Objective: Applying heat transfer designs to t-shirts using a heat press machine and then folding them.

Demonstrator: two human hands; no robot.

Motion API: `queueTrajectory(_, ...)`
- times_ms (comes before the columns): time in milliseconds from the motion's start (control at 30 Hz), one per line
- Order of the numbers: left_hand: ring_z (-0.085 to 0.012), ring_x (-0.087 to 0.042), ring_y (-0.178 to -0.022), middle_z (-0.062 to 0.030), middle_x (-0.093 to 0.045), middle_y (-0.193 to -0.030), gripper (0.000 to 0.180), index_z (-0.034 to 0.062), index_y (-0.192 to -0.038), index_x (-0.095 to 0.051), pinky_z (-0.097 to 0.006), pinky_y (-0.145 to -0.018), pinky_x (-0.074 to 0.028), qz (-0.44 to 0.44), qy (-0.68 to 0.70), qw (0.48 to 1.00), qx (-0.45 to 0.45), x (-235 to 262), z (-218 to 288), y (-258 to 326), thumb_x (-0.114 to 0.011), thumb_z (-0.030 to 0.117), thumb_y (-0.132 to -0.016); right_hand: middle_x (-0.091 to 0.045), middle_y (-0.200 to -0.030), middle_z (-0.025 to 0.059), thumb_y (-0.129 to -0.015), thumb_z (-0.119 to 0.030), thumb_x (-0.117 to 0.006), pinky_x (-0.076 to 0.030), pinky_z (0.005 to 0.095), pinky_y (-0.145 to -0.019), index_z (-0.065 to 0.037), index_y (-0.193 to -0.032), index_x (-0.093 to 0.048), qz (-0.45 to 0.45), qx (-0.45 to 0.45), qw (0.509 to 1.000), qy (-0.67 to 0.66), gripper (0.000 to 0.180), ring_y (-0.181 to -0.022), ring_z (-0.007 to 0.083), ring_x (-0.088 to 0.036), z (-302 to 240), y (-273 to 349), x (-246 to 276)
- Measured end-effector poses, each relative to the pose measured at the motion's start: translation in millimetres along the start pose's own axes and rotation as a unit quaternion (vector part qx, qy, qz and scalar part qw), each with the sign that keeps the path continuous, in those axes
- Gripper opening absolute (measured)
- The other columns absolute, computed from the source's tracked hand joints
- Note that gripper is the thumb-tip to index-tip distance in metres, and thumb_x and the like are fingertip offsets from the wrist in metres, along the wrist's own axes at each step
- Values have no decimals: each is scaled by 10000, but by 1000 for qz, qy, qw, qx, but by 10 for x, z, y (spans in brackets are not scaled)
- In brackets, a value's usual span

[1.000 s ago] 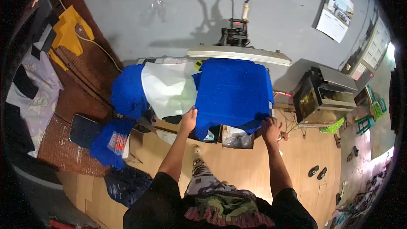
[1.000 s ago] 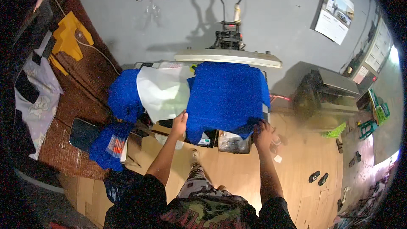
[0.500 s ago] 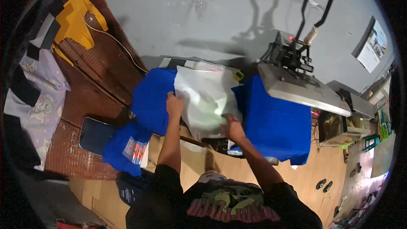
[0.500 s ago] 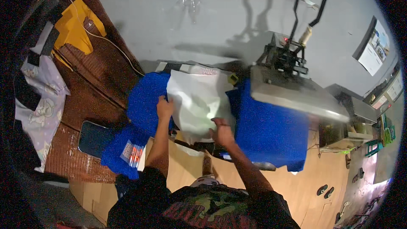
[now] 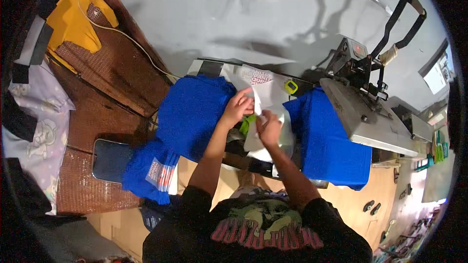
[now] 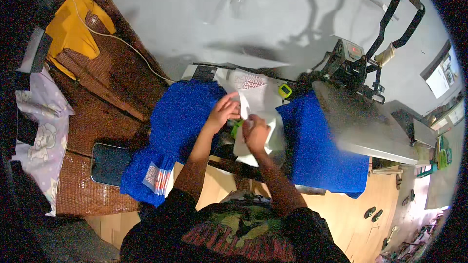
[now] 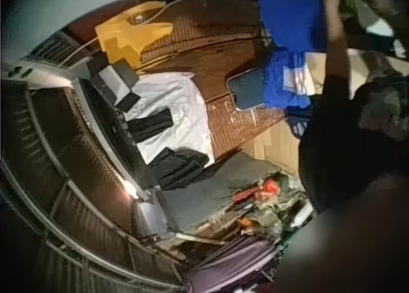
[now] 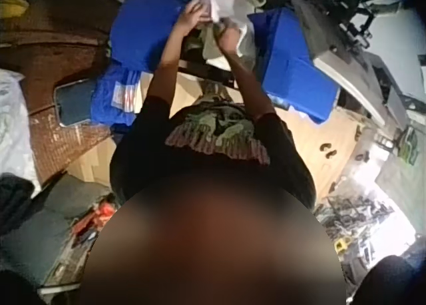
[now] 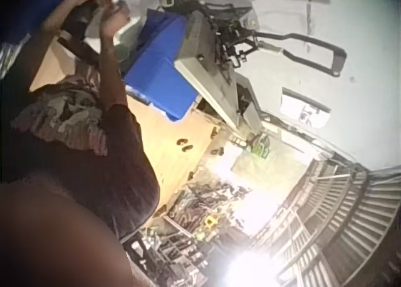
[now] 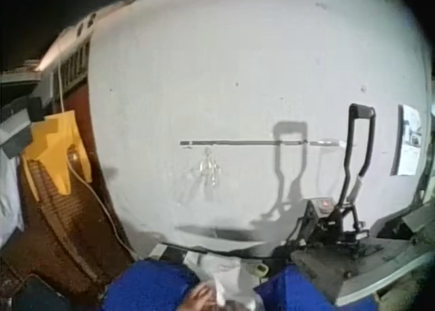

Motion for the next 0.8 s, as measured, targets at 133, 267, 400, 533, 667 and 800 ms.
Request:
queueTrajectory(133,-264,-651,-990,-157,-684,-1023,326,31,-1152,-623,-397,-696,-551,37,-145,988,-23,303,-260,-406,-638,255,-916,-617,-739,149,-855,-269,-685,-466,404,-621,-1,-896,-640,151,-96,976,-121,275,-652,266,-589,451,-314,538)
queueTrajectory(267,-263,-651,-951,-139,-687,-966,270,-11,-1004,-661,-407,-780,-520,98,-662,724,-165,328,-779,-841,-652,219,-863,-573,-644,132,-871,-195,-666,-437,338,-560,16,-825,-619,228,-111,947,-197,221,-561,178,-509,647,-339,873)
queueTrajectory(400,-328,-646,-906,-164,-679,-966,214,9,-942,-680,-452,-829,-499,-1,-837,533,-122,144,-1516,-1086,-601,187,-854,-566,-630,75,-875,-157,-662,-422,312,-554,18,-800,-606,255,-141,926,-238,199,-581,119,-488,772,-179,999)
queueTrajectory(533,-360,-627,-942,-185,-660,-1008,233,35,-1019,-645,-461,-822,-501,157,-704,688,-83,235,-1211,-984,-611,187,-845,-583,-666,31,-876,-132,-661,-412,289,-551,19,-826,-605,255,-179,900,-305,168,-613,82,-485,912,-80,1004)
queueTrajectory(667,-387,-609,-978,-200,-642,-1053,318,47,-1118,-594,-470,-824,-503,219,-611,761,-3,209,-729,-843,-628,192,-837,-605,-724,22,-875,-121,-660,-413,265,-564,18,-875,-602,266,-178,882,-345,151,-647,56,-483,941,-56,1010)
queueTrajectory(800,-403,-597,-1005,-212,-627,-1080,412,53,-1203,-543,-465,-836,-503,293,-543,787,-29,340,108,-450,-648,172,-823,-642,-811,48,-880,-127,-654,-440,257,-595,17,-937,-602,218,-114,905,-347,164,-679,93,-540,741,-99,843)
Point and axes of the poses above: each hand's wrist, its own y-axis away from the middle knuckle, its own x-axis out of the back of the hand, z = x × y, the point moved 9 cm from there along -y, towards the middle knuckle
